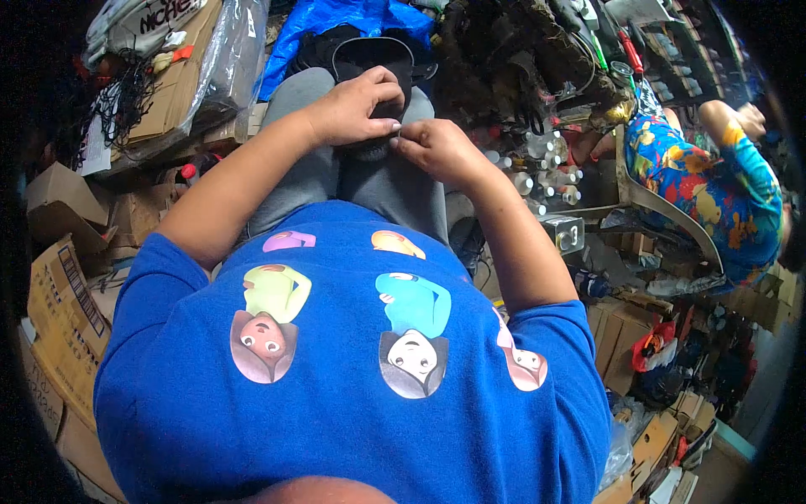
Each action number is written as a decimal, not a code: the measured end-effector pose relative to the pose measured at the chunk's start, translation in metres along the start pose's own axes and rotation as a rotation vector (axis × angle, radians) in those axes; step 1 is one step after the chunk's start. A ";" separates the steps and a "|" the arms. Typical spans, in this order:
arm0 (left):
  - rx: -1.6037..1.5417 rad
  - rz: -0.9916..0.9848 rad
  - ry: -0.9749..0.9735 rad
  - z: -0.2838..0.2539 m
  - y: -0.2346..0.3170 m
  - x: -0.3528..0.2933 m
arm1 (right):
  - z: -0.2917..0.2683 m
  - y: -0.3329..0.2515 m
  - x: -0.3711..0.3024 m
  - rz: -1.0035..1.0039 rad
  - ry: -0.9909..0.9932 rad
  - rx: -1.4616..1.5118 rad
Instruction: Stitching or lacing a black shoe by hand in a workshop.
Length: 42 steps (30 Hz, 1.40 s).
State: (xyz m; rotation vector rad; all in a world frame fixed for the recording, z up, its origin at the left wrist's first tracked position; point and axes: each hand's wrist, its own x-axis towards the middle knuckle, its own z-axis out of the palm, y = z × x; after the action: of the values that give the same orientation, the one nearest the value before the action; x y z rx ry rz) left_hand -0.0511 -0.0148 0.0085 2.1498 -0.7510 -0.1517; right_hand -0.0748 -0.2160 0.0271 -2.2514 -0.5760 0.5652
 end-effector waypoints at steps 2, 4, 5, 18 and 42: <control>-0.048 0.034 -0.003 0.008 -0.016 0.003 | -0.004 -0.007 -0.010 -0.029 -0.011 -0.102; -0.100 0.071 -0.004 0.009 -0.026 0.007 | -0.011 -0.011 -0.025 -0.055 -0.023 -0.209; -0.134 0.051 -0.032 0.006 -0.029 0.008 | -0.015 -0.011 -0.036 -0.016 0.036 0.014; -0.029 0.061 -0.218 -0.022 -0.015 0.021 | -0.017 -0.010 -0.021 -0.070 0.166 -0.181; -0.175 0.022 -0.372 -0.024 -0.026 0.029 | -0.028 -0.024 0.004 -0.028 0.065 -0.357</control>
State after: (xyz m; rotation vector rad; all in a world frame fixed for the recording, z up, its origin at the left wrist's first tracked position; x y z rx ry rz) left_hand -0.0072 -0.0031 0.0090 1.9679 -0.9337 -0.5959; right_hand -0.0617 -0.2136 0.0618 -2.5804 -0.7210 0.3966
